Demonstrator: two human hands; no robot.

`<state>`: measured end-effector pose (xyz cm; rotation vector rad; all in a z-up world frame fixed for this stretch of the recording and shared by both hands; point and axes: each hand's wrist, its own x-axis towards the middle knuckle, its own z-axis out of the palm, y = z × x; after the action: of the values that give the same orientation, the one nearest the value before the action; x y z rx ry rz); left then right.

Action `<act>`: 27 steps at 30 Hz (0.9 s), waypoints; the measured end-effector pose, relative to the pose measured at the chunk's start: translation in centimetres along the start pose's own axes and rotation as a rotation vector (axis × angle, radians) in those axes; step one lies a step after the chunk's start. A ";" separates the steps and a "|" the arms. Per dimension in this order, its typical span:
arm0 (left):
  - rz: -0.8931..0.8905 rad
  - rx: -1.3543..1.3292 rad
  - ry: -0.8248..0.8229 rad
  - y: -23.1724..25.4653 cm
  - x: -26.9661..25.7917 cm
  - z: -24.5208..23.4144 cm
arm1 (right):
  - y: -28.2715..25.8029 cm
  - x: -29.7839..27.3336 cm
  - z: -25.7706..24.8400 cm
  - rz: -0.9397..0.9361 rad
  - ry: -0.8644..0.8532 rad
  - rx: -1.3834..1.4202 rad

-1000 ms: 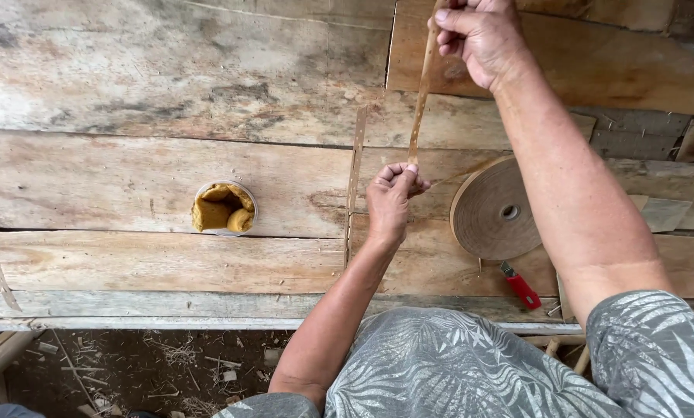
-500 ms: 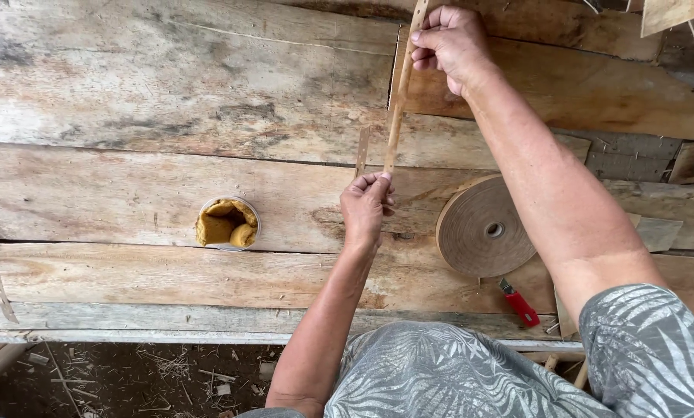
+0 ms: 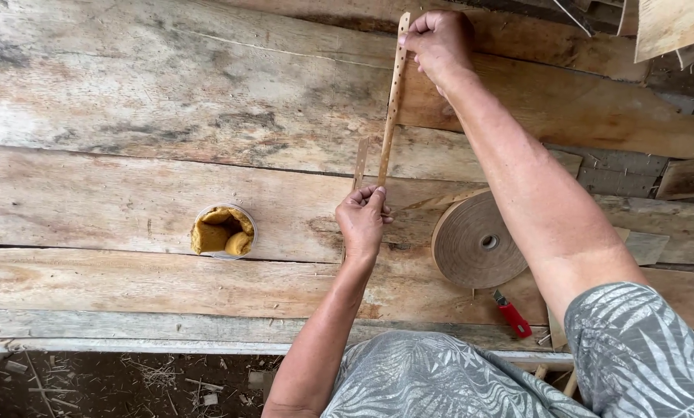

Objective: Fitting thin wood panels onto a surface, trimming them with a utility knife, and applying a finishing strip to the seams.

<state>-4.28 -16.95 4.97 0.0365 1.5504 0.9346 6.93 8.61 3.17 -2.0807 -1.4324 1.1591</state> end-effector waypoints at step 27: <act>0.316 0.497 -0.323 -0.4 -4.0 -0.5 | 7.7 -12.3 -10.8 -0.582 0.529 -0.382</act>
<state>-3.53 -19.61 7.97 0.7674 1.4571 0.7171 18.17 -4.04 9.55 -1.7842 -1.8749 0.1035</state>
